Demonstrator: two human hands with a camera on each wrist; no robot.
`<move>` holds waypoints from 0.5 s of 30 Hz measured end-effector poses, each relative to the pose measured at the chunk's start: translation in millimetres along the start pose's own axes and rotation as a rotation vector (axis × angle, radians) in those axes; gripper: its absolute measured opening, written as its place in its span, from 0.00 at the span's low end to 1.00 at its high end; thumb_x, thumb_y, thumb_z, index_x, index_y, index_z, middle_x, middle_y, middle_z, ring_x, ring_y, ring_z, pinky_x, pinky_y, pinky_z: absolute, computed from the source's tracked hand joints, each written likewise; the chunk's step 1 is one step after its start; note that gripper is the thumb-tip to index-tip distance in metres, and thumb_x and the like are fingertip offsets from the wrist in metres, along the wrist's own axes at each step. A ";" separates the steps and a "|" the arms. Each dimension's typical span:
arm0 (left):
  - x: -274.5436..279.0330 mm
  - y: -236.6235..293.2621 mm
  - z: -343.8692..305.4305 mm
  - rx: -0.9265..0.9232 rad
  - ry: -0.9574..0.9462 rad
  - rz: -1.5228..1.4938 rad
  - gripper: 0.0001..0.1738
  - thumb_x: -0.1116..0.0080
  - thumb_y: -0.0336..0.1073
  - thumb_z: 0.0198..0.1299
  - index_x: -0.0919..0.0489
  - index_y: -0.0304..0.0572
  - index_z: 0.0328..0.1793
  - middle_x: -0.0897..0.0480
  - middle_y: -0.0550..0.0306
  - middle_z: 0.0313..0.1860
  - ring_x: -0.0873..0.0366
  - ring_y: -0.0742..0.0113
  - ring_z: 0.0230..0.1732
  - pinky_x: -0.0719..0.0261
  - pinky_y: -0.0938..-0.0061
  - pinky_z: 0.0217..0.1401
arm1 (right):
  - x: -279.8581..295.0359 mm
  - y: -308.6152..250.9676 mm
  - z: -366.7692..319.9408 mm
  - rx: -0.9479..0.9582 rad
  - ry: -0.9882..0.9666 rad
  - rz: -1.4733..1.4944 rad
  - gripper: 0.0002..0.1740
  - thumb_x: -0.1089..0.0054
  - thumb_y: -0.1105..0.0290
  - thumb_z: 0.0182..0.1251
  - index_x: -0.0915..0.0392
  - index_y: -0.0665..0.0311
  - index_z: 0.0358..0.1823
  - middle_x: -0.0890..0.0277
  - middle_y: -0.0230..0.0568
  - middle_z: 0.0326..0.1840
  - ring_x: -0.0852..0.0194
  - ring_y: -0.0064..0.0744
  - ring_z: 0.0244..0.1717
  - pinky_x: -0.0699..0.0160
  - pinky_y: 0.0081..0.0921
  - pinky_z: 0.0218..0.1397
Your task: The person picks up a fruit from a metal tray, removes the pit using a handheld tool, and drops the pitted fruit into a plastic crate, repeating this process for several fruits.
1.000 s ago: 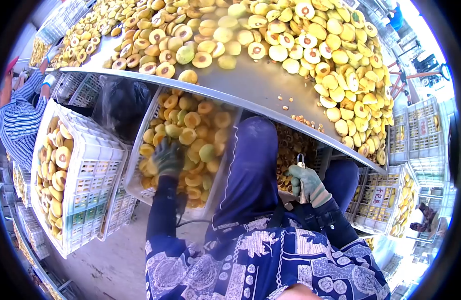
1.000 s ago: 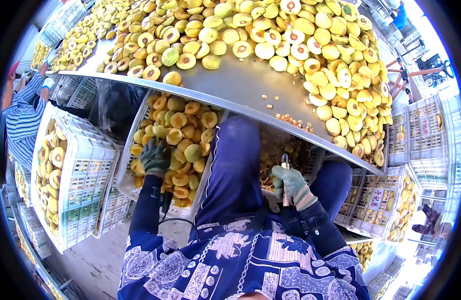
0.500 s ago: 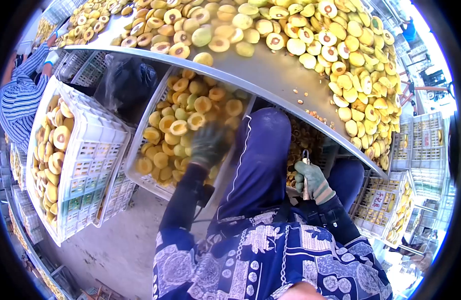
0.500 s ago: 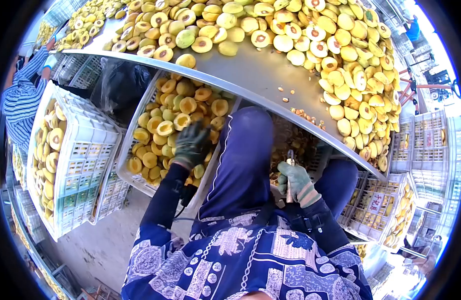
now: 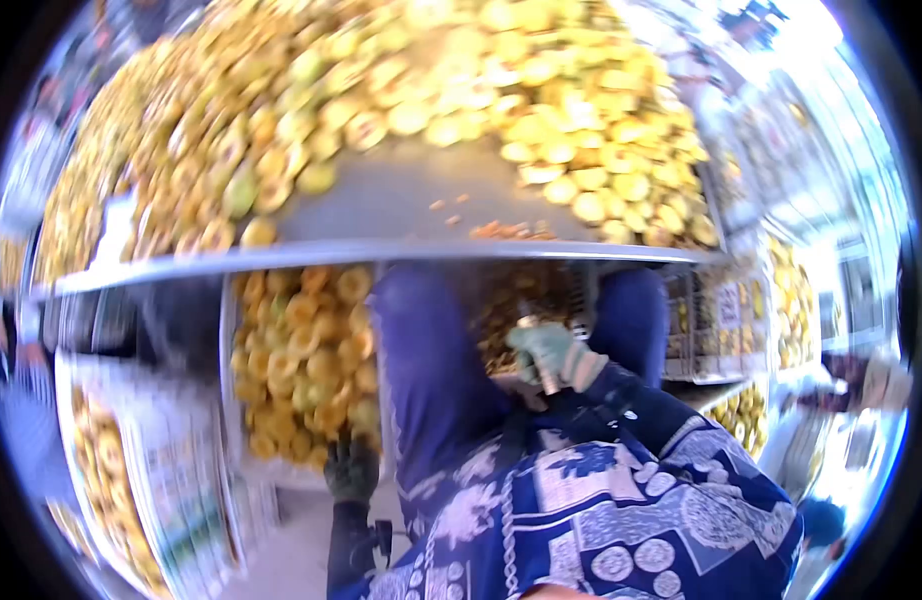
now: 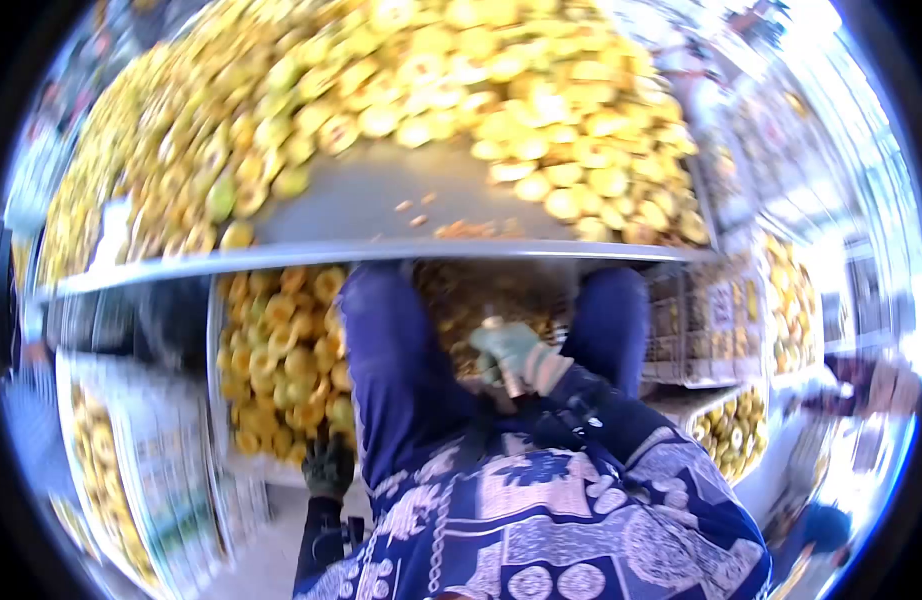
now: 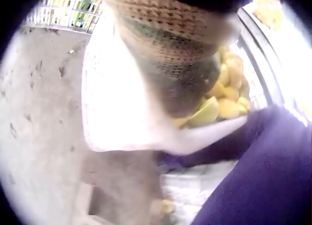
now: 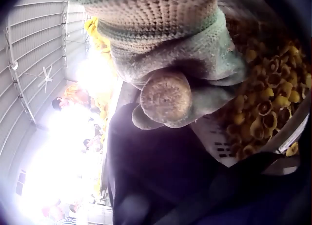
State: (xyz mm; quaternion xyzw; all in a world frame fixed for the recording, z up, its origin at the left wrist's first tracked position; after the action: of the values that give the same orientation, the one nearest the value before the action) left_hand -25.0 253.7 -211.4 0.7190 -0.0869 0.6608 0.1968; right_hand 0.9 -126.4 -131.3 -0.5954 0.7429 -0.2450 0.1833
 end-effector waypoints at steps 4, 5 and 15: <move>19.2 -16.3 60.1 0.108 -0.398 0.075 0.10 0.43 0.43 0.55 0.16 0.52 0.37 0.15 0.53 0.40 0.17 0.53 0.36 0.22 0.57 0.43 | 16.0 3.3 6.0 -0.001 0.022 0.178 0.15 0.39 0.58 0.62 0.24 0.65 0.33 0.24 0.40 0.23 0.28 0.31 0.16 0.28 0.29 0.18; 34.9 -11.7 88.6 0.077 -0.384 0.107 0.10 0.43 0.43 0.55 0.16 0.52 0.37 0.15 0.53 0.40 0.17 0.53 0.36 0.22 0.57 0.43 | 20.7 3.8 7.7 0.024 -0.016 0.195 0.16 0.39 0.58 0.61 0.24 0.65 0.39 0.22 0.42 0.27 0.27 0.31 0.18 0.28 0.28 0.20; 225.7 276.2 358.3 -0.772 0.448 -0.356 0.28 0.38 0.32 0.58 0.30 0.37 0.65 0.20 0.43 0.51 0.22 0.51 0.51 0.24 0.68 0.54 | 45.8 -22.9 -27.2 0.162 -0.144 0.501 0.12 0.33 0.60 0.60 0.24 0.57 0.35 0.27 0.32 0.21 0.33 0.22 0.17 0.34 0.23 0.20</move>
State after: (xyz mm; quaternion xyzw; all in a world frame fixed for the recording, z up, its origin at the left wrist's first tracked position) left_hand 222.0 -109.1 39.6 0.4372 -0.1568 0.6749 0.5734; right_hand -6.5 -171.0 -94.9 -0.3921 0.8302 -0.2076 0.3375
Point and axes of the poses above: each hand's wrist, its own z-axis towards the middle knuckle, its own x-axis out of the back of the hand, y = z × x, the point moved 8 cm from there along z, towards the middle knuckle
